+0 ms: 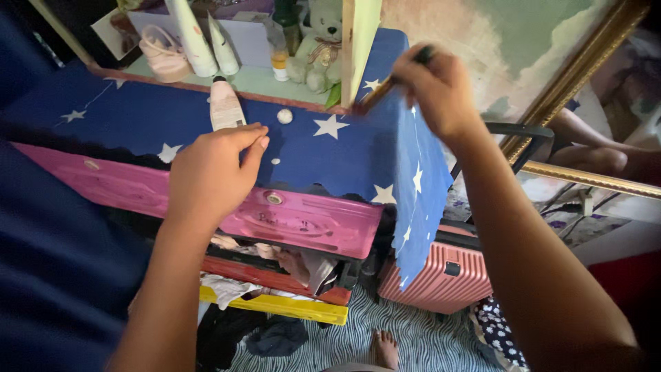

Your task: The person uses a brush to dust the top surface of a pink dresser covered with a blue star-patterned cloth. They move items like a teddy bear and lotion tubes aside to reach different areas, then brush the surface and edges.

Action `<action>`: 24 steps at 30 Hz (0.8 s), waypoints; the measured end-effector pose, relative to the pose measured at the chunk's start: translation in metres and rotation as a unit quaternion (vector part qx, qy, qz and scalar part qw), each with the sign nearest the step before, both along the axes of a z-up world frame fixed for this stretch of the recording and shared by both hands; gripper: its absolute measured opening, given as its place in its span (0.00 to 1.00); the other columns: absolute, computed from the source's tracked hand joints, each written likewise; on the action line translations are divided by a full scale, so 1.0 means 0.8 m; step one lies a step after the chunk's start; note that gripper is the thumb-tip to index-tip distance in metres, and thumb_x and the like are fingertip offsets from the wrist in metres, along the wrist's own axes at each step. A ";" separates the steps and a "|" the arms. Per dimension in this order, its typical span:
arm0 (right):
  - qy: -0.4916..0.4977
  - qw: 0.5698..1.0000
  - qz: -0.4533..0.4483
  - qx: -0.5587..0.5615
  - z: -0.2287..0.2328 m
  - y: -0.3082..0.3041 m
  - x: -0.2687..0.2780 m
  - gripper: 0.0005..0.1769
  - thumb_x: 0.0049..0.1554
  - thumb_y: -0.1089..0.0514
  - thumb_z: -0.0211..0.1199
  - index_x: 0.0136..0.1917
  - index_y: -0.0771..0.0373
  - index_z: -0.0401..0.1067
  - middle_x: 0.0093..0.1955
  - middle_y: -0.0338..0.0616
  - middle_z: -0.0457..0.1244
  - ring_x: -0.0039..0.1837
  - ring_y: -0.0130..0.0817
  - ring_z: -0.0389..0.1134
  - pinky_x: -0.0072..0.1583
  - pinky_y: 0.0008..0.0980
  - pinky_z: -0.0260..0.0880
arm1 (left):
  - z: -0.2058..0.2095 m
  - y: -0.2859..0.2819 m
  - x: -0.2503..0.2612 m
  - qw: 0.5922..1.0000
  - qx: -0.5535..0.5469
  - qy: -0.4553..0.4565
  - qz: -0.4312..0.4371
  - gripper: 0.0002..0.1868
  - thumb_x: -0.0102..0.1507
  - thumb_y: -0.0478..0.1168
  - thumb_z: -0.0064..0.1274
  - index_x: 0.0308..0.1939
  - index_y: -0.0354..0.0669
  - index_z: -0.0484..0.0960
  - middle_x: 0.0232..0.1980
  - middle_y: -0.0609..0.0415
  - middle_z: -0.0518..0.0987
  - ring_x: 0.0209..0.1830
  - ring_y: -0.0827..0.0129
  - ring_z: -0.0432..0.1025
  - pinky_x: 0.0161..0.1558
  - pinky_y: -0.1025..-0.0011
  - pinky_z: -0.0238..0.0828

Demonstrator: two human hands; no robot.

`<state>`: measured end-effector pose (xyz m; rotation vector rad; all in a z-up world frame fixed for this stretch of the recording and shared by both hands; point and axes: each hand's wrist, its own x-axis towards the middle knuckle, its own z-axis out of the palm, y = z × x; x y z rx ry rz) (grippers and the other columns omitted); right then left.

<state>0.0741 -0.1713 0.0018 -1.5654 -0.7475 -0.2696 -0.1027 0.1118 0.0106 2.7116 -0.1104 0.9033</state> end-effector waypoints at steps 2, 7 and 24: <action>-0.036 0.989 -0.128 -0.072 0.002 0.002 -0.002 0.11 0.66 0.54 0.62 0.48 0.64 0.75 0.37 0.39 0.67 0.38 0.23 0.66 0.41 0.26 0.65 | 0.001 0.001 -0.003 1.000 -0.002 -0.002 -0.003 0.13 0.68 0.47 0.52 0.49 0.49 0.89 0.52 0.55 0.85 0.47 0.54 0.79 0.45 0.60 0.76; -0.097 0.981 -0.133 -0.102 -0.014 0.011 -0.012 0.13 0.64 0.55 0.63 0.47 0.69 0.75 0.35 0.43 0.68 0.37 0.26 0.67 0.42 0.27 0.67 | 0.002 0.001 -0.004 1.000 -0.009 -0.019 -0.011 0.13 0.68 0.47 0.52 0.48 0.48 0.88 0.53 0.55 0.85 0.47 0.55 0.79 0.45 0.61 0.76; -0.141 0.933 -0.242 -0.227 0.000 0.012 -0.033 0.12 0.62 0.51 0.64 0.49 0.61 0.80 0.42 0.46 0.71 0.40 0.32 0.71 0.44 0.33 0.69 | -0.002 -0.007 -0.004 0.998 -0.003 -0.035 -0.056 0.14 0.67 0.47 0.52 0.50 0.48 0.88 0.52 0.54 0.85 0.47 0.55 0.79 0.45 0.61 0.76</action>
